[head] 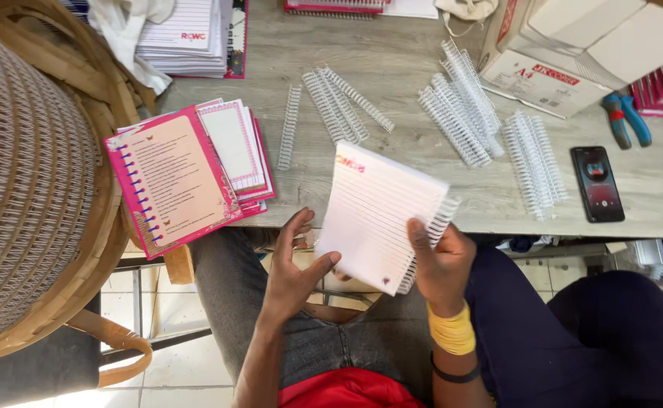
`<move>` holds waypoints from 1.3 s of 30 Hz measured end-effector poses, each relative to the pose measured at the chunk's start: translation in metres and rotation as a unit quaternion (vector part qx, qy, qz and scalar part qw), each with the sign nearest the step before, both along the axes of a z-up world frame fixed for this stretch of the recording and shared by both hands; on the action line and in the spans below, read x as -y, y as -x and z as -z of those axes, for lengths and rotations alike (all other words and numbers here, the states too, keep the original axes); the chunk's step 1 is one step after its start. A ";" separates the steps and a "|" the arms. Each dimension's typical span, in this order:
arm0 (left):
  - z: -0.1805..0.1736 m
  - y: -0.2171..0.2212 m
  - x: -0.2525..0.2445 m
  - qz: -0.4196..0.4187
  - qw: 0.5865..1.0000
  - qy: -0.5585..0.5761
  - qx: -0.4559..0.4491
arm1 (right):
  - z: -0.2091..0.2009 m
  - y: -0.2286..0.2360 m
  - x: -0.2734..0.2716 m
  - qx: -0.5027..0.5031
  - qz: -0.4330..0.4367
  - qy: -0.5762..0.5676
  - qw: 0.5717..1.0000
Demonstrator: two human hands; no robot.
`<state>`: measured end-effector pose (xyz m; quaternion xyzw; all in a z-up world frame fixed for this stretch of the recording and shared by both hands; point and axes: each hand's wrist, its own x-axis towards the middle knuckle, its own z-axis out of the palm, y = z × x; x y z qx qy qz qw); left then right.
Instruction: The person sits cross-legged and assembles spiral notebooks by hand. They pick up a stack of pink paper sheets, align them, and insert a metal spiral binding wire through the pre-punched holes. The person then flips the notebook to check the binding and the cover design before placing it on a pile of finished notebooks.
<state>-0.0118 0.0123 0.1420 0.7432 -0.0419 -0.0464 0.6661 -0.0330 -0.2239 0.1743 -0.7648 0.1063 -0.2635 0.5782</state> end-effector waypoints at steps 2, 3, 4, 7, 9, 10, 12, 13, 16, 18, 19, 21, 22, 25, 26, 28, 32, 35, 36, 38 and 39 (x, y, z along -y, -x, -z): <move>0.012 -0.001 -0.003 0.039 0.997 0.057 -0.026 | -0.010 -0.008 -0.008 -0.005 -0.016 -0.103 0.994; 0.018 0.000 -0.005 0.080 0.989 0.110 -0.058 | -0.014 -0.010 -0.013 -0.017 -0.028 -0.210 0.977; 0.039 0.003 -0.006 0.080 0.989 0.111 -0.058 | 0.004 -0.009 -0.006 -0.017 -0.028 -0.209 0.977; 0.072 0.011 -0.011 0.098 0.973 0.194 -0.078 | 0.049 -0.005 0.007 -0.046 -0.035 -0.265 0.963; 0.054 0.008 -0.012 0.103 0.968 0.214 -0.075 | 0.064 -0.006 0.010 -0.054 -0.043 -0.310 0.948; 0.052 0.014 -0.013 0.102 0.968 0.215 -0.080 | 0.046 -0.001 0.000 -0.059 -0.041 -0.310 0.948; 0.047 0.010 -0.012 0.105 0.963 0.228 -0.095 | 0.008 -0.003 -0.018 -0.074 -0.041 -0.238 0.968; 0.050 0.007 -0.011 0.104 0.964 0.228 -0.094 | 0.000 -0.005 -0.021 -0.074 -0.042 -0.238 0.968; 0.061 0.008 -0.008 0.107 0.961 0.235 -0.102 | 0.002 -0.007 -0.021 -0.098 -0.020 -0.242 0.965; 0.064 0.006 -0.005 0.105 0.961 0.235 -0.098 | 0.031 -0.012 -0.003 -0.095 -0.005 -0.271 0.958; 0.052 0.005 -0.005 0.105 0.961 0.235 -0.099 | 0.019 -0.013 -0.008 -0.096 -0.005 -0.271 0.958; 0.027 0.002 -0.006 0.047 0.981 0.157 -0.104 | -0.007 -0.016 -0.017 -0.079 0.081 -0.267 0.957; 0.027 0.003 -0.010 0.047 0.981 0.157 -0.105 | 0.017 -0.007 0.005 -0.080 0.082 -0.267 0.957; 0.028 0.004 -0.020 -0.036 0.987 0.134 -0.081 | 0.075 0.012 0.062 0.092 0.199 -0.023 0.975; 0.028 0.004 -0.022 -0.078 0.988 0.124 -0.048 | 0.086 0.018 0.074 0.120 0.206 0.093 0.967; 0.021 0.007 -0.026 -0.116 0.987 0.112 -0.015 | 0.086 0.018 0.068 0.145 0.215 0.207 0.943; 0.010 0.013 -0.028 -0.219 0.967 0.007 0.134 | 0.106 0.001 0.033 0.080 0.000 0.375 0.923; -0.015 0.004 -0.044 -0.266 0.915 -0.102 0.286 | 0.131 -0.001 0.028 -0.004 -0.089 0.402 0.911; -0.028 0.001 -0.051 -0.276 0.882 -0.192 0.331 | 0.133 -0.002 0.026 -0.012 -0.106 0.415 0.904; -0.014 -0.007 -0.080 -0.252 0.851 -0.342 0.307 | 0.123 -0.006 0.027 -0.022 -0.129 0.393 0.910; -0.007 -0.014 -0.093 -0.220 0.802 -0.478 0.281 | 0.118 -0.009 0.029 -0.031 -0.146 0.375 0.915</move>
